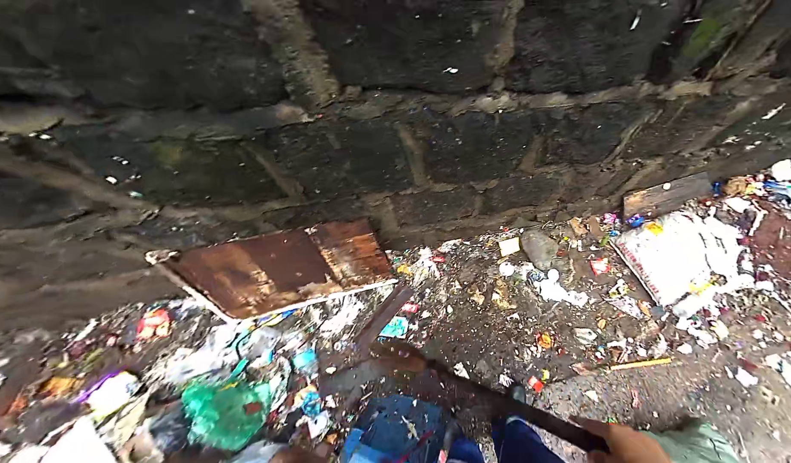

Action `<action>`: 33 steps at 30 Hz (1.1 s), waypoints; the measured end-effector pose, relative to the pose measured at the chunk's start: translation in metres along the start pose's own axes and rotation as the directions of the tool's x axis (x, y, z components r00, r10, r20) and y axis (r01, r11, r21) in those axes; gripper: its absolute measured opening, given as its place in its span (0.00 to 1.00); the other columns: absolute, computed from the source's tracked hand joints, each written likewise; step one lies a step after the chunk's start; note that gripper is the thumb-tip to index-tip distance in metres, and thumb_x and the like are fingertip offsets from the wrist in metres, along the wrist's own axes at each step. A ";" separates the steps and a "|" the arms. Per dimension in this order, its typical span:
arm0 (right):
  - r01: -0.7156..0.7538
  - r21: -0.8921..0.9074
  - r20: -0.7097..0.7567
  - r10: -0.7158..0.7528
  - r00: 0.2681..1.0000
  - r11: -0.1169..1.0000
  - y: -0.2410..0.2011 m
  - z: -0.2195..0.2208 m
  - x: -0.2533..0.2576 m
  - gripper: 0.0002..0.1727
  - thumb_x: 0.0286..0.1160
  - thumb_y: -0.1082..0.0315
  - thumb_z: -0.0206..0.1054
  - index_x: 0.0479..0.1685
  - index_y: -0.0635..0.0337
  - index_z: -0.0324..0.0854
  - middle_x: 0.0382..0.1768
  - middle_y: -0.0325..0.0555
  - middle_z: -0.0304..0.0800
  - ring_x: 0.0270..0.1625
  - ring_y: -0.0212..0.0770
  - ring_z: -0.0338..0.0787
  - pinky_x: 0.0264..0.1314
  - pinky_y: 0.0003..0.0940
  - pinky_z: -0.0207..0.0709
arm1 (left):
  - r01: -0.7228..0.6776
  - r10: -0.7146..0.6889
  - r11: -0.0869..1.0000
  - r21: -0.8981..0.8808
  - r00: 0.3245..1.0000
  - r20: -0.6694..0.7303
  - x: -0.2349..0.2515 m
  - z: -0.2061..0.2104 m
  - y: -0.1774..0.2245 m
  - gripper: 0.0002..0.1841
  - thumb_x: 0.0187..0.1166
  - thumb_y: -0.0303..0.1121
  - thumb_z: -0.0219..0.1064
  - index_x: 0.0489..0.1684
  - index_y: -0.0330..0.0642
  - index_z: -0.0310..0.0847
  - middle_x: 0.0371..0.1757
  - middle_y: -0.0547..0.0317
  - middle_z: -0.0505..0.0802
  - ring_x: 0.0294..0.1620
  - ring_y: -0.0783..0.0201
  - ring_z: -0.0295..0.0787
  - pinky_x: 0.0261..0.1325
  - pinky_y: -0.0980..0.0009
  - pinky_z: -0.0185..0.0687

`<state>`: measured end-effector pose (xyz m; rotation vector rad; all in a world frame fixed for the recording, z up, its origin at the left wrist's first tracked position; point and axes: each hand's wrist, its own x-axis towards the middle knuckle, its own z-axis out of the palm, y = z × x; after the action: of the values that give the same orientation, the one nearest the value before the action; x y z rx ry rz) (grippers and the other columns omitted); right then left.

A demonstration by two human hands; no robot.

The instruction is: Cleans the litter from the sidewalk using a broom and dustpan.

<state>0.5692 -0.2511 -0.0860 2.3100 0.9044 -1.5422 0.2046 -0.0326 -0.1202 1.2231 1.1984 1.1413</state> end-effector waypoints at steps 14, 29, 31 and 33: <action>-0.293 -0.052 -0.289 0.267 0.920 0.955 0.101 -0.147 0.137 0.31 0.82 0.64 0.64 0.87 0.49 0.70 0.71 0.71 0.83 0.72 0.75 0.83 0.67 0.77 0.75 | -0.291 0.154 0.930 0.224 0.862 0.482 0.043 0.250 -0.017 0.05 0.65 0.28 0.72 0.23 0.37 0.83 0.24 0.69 0.87 0.28 0.83 0.82 0.37 0.81 0.82; -0.316 -0.013 -0.177 0.309 0.934 0.949 0.175 -0.094 0.070 0.36 0.83 0.64 0.63 0.94 0.37 0.62 0.72 0.67 0.84 0.67 0.74 0.87 0.64 0.75 0.78 | -0.241 0.116 0.954 0.177 0.844 0.523 0.037 0.295 -0.086 0.05 0.66 0.19 0.69 0.36 0.27 0.84 0.41 0.54 0.93 0.47 0.71 0.91 0.58 0.73 0.87; -0.261 0.013 -0.238 0.257 0.937 0.965 0.195 -0.121 0.043 0.33 0.84 0.61 0.64 0.90 0.34 0.68 0.68 0.68 0.87 0.66 0.76 0.87 0.63 0.79 0.75 | -0.263 0.143 0.952 0.158 0.836 0.529 0.039 0.293 -0.091 0.05 0.65 0.19 0.67 0.35 0.28 0.84 0.41 0.54 0.93 0.47 0.70 0.91 0.59 0.72 0.87; -0.240 -0.011 -0.315 0.225 0.922 0.971 0.204 -0.146 0.024 0.34 0.82 0.61 0.66 0.90 0.33 0.69 0.67 0.68 0.88 0.65 0.77 0.87 0.62 0.80 0.75 | -0.247 0.119 0.949 0.197 0.857 0.502 0.040 0.288 -0.085 0.05 0.64 0.17 0.67 0.35 0.28 0.84 0.40 0.53 0.94 0.47 0.67 0.92 0.58 0.68 0.88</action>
<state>0.8084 -0.3305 -0.0755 2.5607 0.6892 -1.0671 0.4928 -0.0096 -0.2113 1.7334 0.8678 0.7522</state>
